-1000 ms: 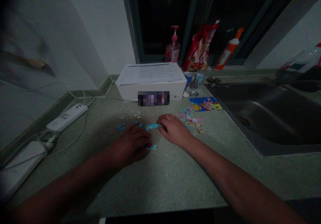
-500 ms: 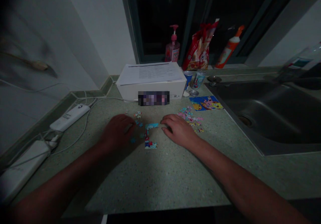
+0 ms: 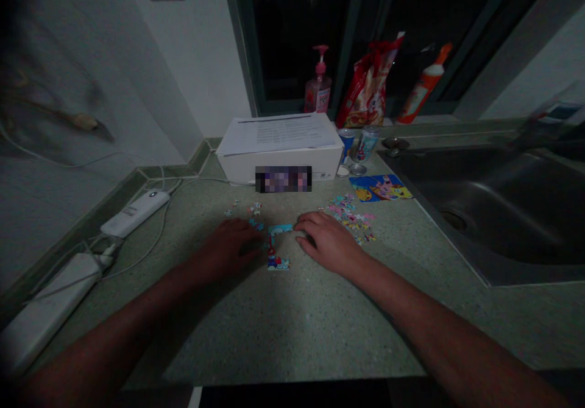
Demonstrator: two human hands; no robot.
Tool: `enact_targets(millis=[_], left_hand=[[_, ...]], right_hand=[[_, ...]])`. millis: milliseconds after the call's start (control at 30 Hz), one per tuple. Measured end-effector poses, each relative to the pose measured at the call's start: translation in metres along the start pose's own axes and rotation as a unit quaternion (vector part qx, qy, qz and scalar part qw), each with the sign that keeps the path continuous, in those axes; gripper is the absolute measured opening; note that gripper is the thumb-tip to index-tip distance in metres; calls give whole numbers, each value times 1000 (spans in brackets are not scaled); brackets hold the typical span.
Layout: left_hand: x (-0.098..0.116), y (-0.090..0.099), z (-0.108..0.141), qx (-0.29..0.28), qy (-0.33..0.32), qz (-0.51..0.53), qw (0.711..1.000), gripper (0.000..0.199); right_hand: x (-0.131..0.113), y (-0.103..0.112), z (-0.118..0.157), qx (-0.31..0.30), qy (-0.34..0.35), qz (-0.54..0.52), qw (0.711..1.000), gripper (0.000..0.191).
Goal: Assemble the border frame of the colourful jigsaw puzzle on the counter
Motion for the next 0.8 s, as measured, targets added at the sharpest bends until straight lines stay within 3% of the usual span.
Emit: enact_targets(millis=[300,500,800], left_hand=[[-2,-7,0,8,1,2,1000,10],[-3,-9,0,-3,49,-2,999,4],[-28,5,-2,70,90,-46,992,14]], right_hand=[[0,0,-1,10,-5,-2,1000,19],[-1,2,-2,23,-11,-14,1000,19],[-4,6,-3,42,-17,-21,999,21]])
Point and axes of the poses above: each hand's wrist, its own z-axis away from the middle knuckle, its own y-axis out of the back of the hand, x = y × z, the point moved 1 cm from there along -z, towards the middle knuckle, and after that the axes turned 6 degrees about x, right-handed, at the moved point
